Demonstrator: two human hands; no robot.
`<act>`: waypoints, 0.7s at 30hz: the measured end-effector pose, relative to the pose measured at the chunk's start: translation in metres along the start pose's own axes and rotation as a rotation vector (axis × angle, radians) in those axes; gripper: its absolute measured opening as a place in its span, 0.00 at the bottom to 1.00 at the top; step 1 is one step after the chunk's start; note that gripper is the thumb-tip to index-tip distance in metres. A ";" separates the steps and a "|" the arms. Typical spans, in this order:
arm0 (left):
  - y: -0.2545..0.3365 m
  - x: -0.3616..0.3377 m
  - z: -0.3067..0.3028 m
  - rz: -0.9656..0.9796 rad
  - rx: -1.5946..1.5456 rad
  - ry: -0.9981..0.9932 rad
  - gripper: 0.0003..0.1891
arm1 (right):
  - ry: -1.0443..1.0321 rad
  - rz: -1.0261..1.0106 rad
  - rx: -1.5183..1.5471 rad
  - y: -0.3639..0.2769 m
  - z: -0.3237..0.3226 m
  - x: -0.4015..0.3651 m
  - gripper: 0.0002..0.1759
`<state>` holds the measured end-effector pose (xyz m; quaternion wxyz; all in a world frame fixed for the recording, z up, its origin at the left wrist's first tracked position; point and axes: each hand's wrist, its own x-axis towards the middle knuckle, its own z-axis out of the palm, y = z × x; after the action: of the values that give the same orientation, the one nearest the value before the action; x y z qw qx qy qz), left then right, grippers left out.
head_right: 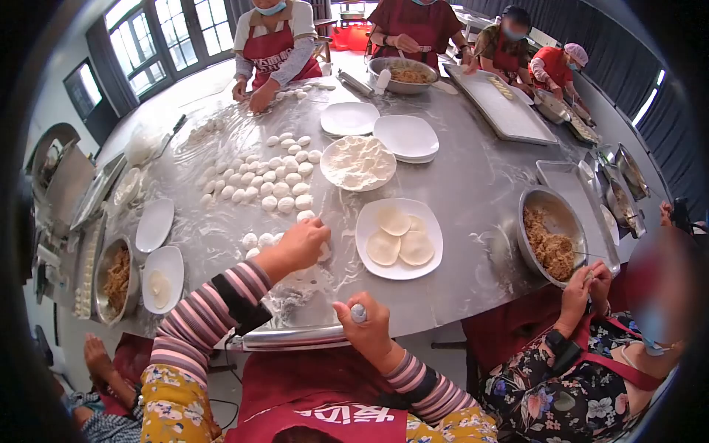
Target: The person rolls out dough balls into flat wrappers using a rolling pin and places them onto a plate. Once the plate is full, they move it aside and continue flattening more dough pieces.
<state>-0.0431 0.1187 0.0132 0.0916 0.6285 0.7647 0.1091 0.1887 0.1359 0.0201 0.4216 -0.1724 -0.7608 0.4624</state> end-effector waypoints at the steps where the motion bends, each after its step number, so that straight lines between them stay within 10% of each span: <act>1: 0.000 -0.005 0.001 -0.004 0.002 -0.002 0.17 | -0.002 0.001 0.004 0.000 0.001 -0.001 0.12; 9: 0.024 -0.068 -0.019 -0.236 -0.546 0.068 0.13 | -0.026 0.017 -0.060 0.000 0.000 0.001 0.12; 21: -0.001 -0.121 0.024 -0.346 -0.556 0.131 0.05 | 0.066 -0.271 -0.351 0.029 0.032 0.040 0.12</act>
<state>-0.0140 0.0015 -0.0093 0.2274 0.4320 0.8052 0.3365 0.1354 0.1592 0.0078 0.4681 -0.1544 -0.8315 0.2564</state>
